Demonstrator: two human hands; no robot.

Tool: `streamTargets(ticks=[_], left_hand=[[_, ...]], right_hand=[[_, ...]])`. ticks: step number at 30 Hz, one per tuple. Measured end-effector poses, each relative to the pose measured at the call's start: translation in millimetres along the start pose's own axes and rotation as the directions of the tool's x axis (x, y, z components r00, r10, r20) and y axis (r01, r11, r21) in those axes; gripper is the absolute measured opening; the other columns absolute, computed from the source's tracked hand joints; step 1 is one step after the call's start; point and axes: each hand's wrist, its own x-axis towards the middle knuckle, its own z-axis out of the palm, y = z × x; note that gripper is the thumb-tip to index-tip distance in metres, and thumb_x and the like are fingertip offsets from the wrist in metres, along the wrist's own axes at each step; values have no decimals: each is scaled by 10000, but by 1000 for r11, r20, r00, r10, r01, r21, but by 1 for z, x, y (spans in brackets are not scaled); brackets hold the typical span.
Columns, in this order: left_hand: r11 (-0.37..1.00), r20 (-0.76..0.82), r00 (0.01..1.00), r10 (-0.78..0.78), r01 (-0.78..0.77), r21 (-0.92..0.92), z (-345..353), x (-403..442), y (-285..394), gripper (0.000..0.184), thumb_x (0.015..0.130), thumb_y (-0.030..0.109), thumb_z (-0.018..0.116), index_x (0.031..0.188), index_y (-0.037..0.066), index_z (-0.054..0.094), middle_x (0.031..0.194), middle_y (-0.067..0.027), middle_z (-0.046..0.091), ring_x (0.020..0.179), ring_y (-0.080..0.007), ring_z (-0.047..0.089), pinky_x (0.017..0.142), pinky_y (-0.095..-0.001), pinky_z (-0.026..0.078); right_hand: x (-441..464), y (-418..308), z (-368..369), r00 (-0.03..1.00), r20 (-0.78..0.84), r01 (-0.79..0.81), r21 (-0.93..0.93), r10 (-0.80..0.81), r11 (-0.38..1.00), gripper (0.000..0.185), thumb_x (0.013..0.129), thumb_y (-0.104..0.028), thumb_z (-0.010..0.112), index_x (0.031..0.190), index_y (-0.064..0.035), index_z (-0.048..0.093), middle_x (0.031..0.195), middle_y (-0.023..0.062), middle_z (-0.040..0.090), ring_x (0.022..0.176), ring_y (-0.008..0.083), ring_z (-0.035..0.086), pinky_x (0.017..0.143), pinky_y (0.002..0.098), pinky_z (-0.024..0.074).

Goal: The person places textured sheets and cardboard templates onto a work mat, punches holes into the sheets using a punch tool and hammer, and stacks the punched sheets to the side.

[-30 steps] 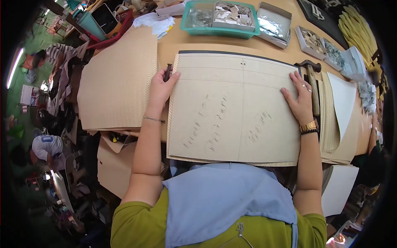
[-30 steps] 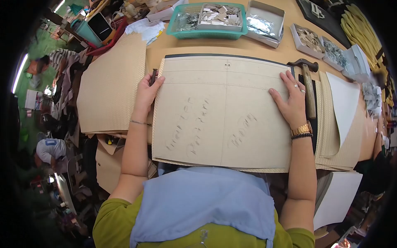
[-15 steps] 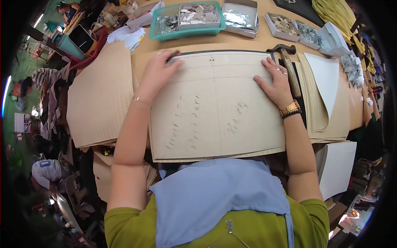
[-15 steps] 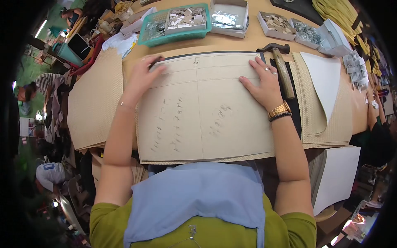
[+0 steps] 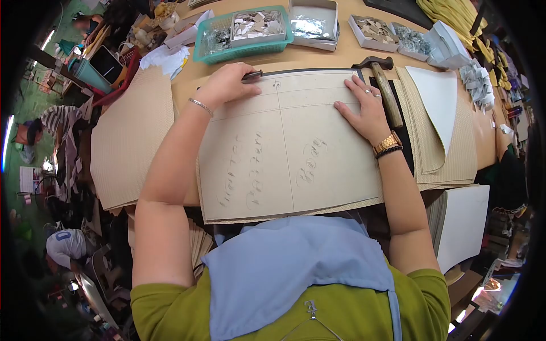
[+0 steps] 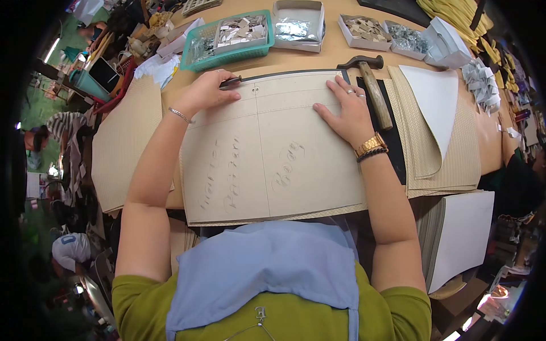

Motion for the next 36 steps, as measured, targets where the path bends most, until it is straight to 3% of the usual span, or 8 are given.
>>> streamTargets(ticks=[8,14,17,20,23,29,36], left_hand=[[990,-33,999,36,-31,137,1,-5,6,385,782,333,701,1052,65,649,1063,-109,628,1002,-279,588,850,-365,470],[993,-94,992,82,-73,96,6,-5,0,358,818,279,697,1078,40,637,1031,-113,630,971,-247,601,830,-338,470],[967,-263,964,-40,-28,-253,15,5,3,335,874,254,653,1111,20,618,1027,-61,631,917,-151,609,797,-286,480],[612,-267,956,-121,-140,-779,20,2,19,294,909,202,619,1130,9,604,1007,-24,627,893,-86,599,782,-238,481],[501,-454,880,-138,-333,-799,40,3,27,262,907,151,618,1124,6,598,977,-25,638,884,-95,615,778,-230,489],[532,-598,767,-232,-415,-738,67,5,28,220,864,83,666,1070,21,619,943,-39,657,854,-111,631,768,-239,503],[532,-584,782,-217,-407,-743,70,2,36,213,832,110,714,1021,40,645,922,-4,660,816,-69,611,683,-191,463]], right_hand=[[2,-5,-6,1000,-5,10,-39,-10,999,592,777,-445,684,1227,-77,569,1342,153,495,1210,389,433,1026,432,370],[0,-5,-4,1000,-14,-5,-51,4,999,590,773,-457,680,1217,-86,571,1330,146,502,1199,384,446,1017,432,382],[-1,-7,-5,1000,-30,-4,-45,3,999,586,774,-457,678,1219,-92,570,1330,145,502,1194,385,450,1016,430,383],[-1,-6,-4,999,-35,-6,-51,4,999,587,771,-455,679,1219,-92,570,1328,145,504,1189,387,455,1015,429,384],[-1,-7,-5,999,-38,0,-59,-2,998,587,769,-453,680,1217,-89,571,1323,147,507,1183,391,458,1015,429,383],[0,-7,-4,999,-36,-3,-57,1,998,586,769,-450,681,1213,-84,574,1320,148,512,1183,390,456,1013,430,385],[0,-5,-4,999,-38,5,-59,-7,998,589,766,-450,682,1211,-80,574,1319,149,514,1179,387,460,1008,427,389]])
